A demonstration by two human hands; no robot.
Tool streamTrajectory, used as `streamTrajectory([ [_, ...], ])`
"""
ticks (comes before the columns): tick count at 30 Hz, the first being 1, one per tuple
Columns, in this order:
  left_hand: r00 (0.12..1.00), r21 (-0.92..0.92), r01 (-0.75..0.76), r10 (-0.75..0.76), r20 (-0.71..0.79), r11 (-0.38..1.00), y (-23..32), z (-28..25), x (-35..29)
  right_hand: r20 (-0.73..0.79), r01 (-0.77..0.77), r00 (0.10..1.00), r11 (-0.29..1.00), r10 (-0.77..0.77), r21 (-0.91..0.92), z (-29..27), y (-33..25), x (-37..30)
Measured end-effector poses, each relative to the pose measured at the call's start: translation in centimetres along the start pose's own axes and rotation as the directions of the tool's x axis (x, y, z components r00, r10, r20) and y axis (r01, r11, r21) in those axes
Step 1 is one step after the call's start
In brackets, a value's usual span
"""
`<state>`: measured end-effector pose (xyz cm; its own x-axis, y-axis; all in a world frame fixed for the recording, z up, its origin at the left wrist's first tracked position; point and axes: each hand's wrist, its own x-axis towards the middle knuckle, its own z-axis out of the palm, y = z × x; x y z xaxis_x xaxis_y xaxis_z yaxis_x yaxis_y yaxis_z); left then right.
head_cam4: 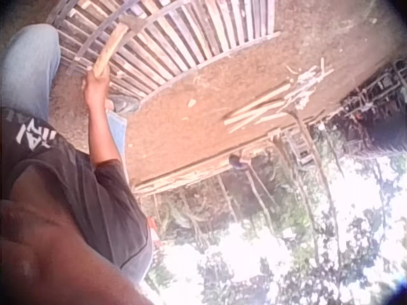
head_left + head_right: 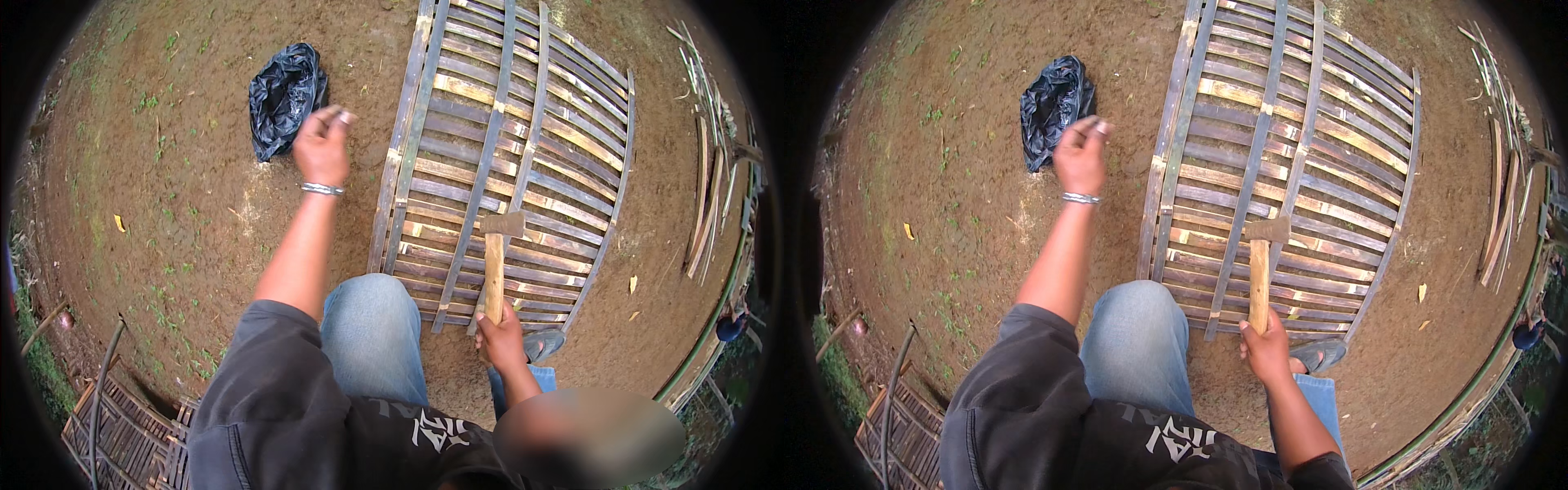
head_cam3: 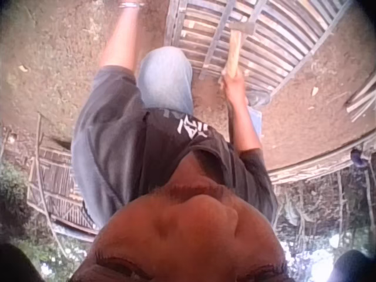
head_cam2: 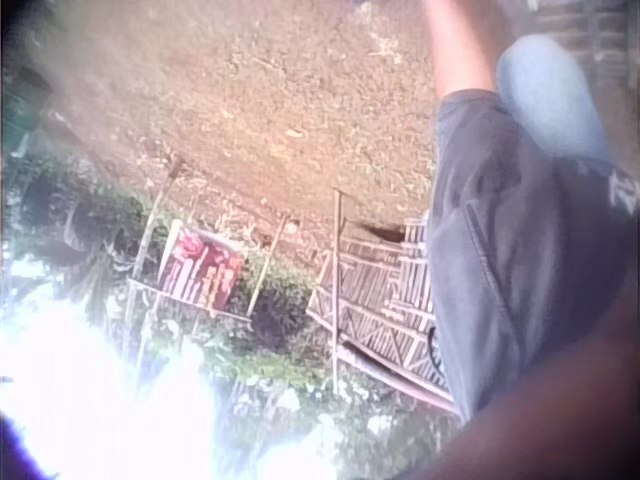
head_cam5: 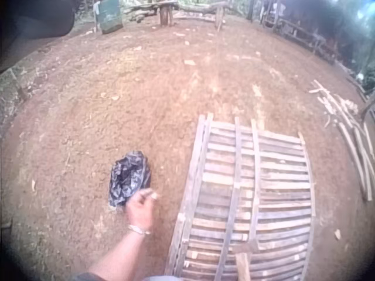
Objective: The person hammers nails into a wooden pallet lying on the ground. They repeatedly pick up nails from a black plastic bag and drive them into the slats of the pallet using a hammer.
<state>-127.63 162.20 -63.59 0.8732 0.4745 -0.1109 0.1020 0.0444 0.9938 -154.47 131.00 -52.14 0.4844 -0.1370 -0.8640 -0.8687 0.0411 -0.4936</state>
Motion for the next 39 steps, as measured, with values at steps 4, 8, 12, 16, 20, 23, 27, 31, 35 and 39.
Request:
streamTrajectory([
  [4,0.998,0.208,-0.062,0.055,0.038,0.976,-4.7,2.5,-3.8,0.025,-0.005,1.0,1.0,0.005,0.003,0.8,0.1,0.4],
  [8,0.989,0.126,0.145,-0.145,-0.006,0.981,-6.7,4.9,-5.7,0.046,-0.001,0.999,1.0,0.001,-0.01,0.9,0.3,0.2],
  [12,0.997,0.42,-0.031,-0.004,0.082,0.907,-6.3,6.3,-6.7,0.039,-0.001,0.999,1.0,0.002,-0.017,0.4,1.0,0.3],
  [16,0.957,0.575,-0.288,0.238,0.163,0.766,-7.1,6.5,-6.5,0.032,-0.028,0.999,1.0,0.028,0.004,0.4,1.1,0.6],
  [20,0.938,0.631,-0.346,0.268,0.22,0.694,-7.8,6.5,-6.4,0.01,-0.032,0.999,0.999,0.032,0.012,0.5,0.9,0.9],
  [23,0.916,0.65,-0.399,0.315,0.249,0.647,-7.5,6.8,-6.6,0.01,-0.013,1.0,1.0,0.013,0.004,0.6,0.3,1.0],
  [27,0.895,0.683,-0.433,0.372,0.247,0.588,-7.7,6.9,-6.6,0.045,0.024,0.999,1.0,-0.024,-0.003,1.1,-0.7,1.5],
  [31,0.891,0.682,-0.434,0.39,0.231,0.589,-8.0,6.9,-6.5,0.044,0.084,0.996,0.965,-0.075,-0.248,1.7,-2.0,2.6],
  [35,0.905,0.657,-0.408,0.374,0.201,0.633,-8.0,6.9,-6.4,0.052,0.219,0.974,0.87,-0.219,-0.442,2.8,-2.5,4.7],
  [39,0.929,0.644,-0.362,0.319,0.189,0.674,-7.4,6.9,-6.5,0.136,0.423,0.894,0.708,-0.426,-0.566,4.5,-5.3,7.2],
])
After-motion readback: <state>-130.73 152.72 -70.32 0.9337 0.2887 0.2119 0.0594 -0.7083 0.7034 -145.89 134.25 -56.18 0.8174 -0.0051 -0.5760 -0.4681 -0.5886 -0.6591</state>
